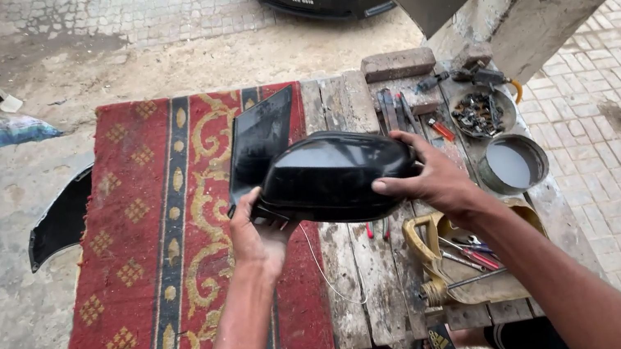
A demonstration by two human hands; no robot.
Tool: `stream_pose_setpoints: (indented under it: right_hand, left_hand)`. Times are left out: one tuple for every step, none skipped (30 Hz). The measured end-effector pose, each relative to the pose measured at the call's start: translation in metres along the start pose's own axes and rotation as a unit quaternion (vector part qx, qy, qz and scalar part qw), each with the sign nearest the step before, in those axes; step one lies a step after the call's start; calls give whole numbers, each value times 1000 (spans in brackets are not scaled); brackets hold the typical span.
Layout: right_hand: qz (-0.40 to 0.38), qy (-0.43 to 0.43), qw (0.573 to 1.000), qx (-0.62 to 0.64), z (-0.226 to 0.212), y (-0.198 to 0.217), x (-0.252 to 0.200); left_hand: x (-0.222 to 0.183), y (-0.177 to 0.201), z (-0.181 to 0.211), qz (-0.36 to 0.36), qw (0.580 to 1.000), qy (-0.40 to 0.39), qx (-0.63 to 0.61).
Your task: Inspecting and repairing a car side mirror assembly using a screwdriver at a workbench.
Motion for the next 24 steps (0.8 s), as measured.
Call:
stream_pose_setpoints:
  right_hand:
    - [-4, -1, 1000, 0, 1, 0, -2]
    - [-9, 22, 1000, 14, -3, 0, -4]
    - [-11, 46, 999, 27, -9, 5, -5]
    - [-10, 47, 999, 26, -9, 5, -5]
    - [-11, 61, 998, 26, -12, 6, -5]
    - [-11, 76, 997, 27, -15, 7, -5]
    - [-11, 75, 997, 27, -14, 8, -7]
    - [-14, 94, 995, 13, -18, 8, -9]
    - [-17, 113, 993, 0, -22, 7, -9]
    - [-17, 111, 994, 2, -21, 9, -13]
    - [-13, 116, 993, 1, -24, 10, -14]
    - [-10, 120, 993, 0, -26, 11, -16]
    - [-10, 122, 993, 2, -26, 11, -17]
    - [-10, 129, 992, 0, -26, 10, -18]
    - [-9, 130, 991, -3, -23, 11, -20]
    - [-10, 126, 992, -1, -18, 12, -20]
    - [-11, 131, 991, -6, -16, 13, -22]
    - [-13, 137, 990, -11, -14, 14, -23]
    - [-13, 135, 991, -9, -13, 13, -25]
    - [-14, 136, 991, -12, -12, 12, -27]
    - [-16, 140, 990, -16, -13, 11, -29]
    - [-17, 140, 990, -16, -14, 10, -31]
    - [-21, 144, 989, -20, -16, 8, -32]
    - [-25, 147, 988, -24, -18, 5, -33]
  left_hand:
    - [3, 6, 0, 2, 1000, -2, -1]
    - [5, 9, 0, -12, 1000, -8, 3]
    - [10, 6, -2, -31, 999, -12, 7]
    - [15, 8, -4, -33, 999, -12, 6]
    - [21, 9, -5, -33, 999, -17, 8]
    - [26, 11, -6, -34, 999, -22, 10]
    - [26, 11, -7, -33, 999, -22, 10]
    - [26, 9, -8, -41, 999, -27, 6]
    - [26, 6, -6, -49, 998, -33, 3]
    - [25, 10, -10, -48, 998, -32, 4]
    - [27, 12, -12, -47, 998, -28, -5]
    - [28, 13, -15, -47, 999, -24, -14]
    - [40, 16, -18, -48, 998, -26, -12]
    - [52, 18, -22, -55, 998, -26, -26]
    - [63, 24, -29, -57, 997, -21, -39]
    - [60, 28, -31, -53, 998, -20, -38]
    - [57, 29, -32, -50, 997, -17, -47]
    - [54, 31, -34, -48, 997, -15, -57]
    - [47, 31, -33, -46, 997, -14, -56]
    - [40, 32, -33, -43, 997, -12, -57]
    - [33, 30, -31, -42, 997, -12, -60]
    - [37, 32, -33, -42, 997, -13, -61]
    - [40, 34, -33, -43, 997, -14, -67]
    - [44, 36, -34, -44, 996, -16, -73]
Point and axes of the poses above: each hand's wrist, its own x-axis towards the middle knuckle, its own y-axis out of the back of the hand, z = x × y, the point moved 10 cm from there along x, towards the middle knuckle, and after that the axes turned 14 degrees about x, right-handed, at the moved point
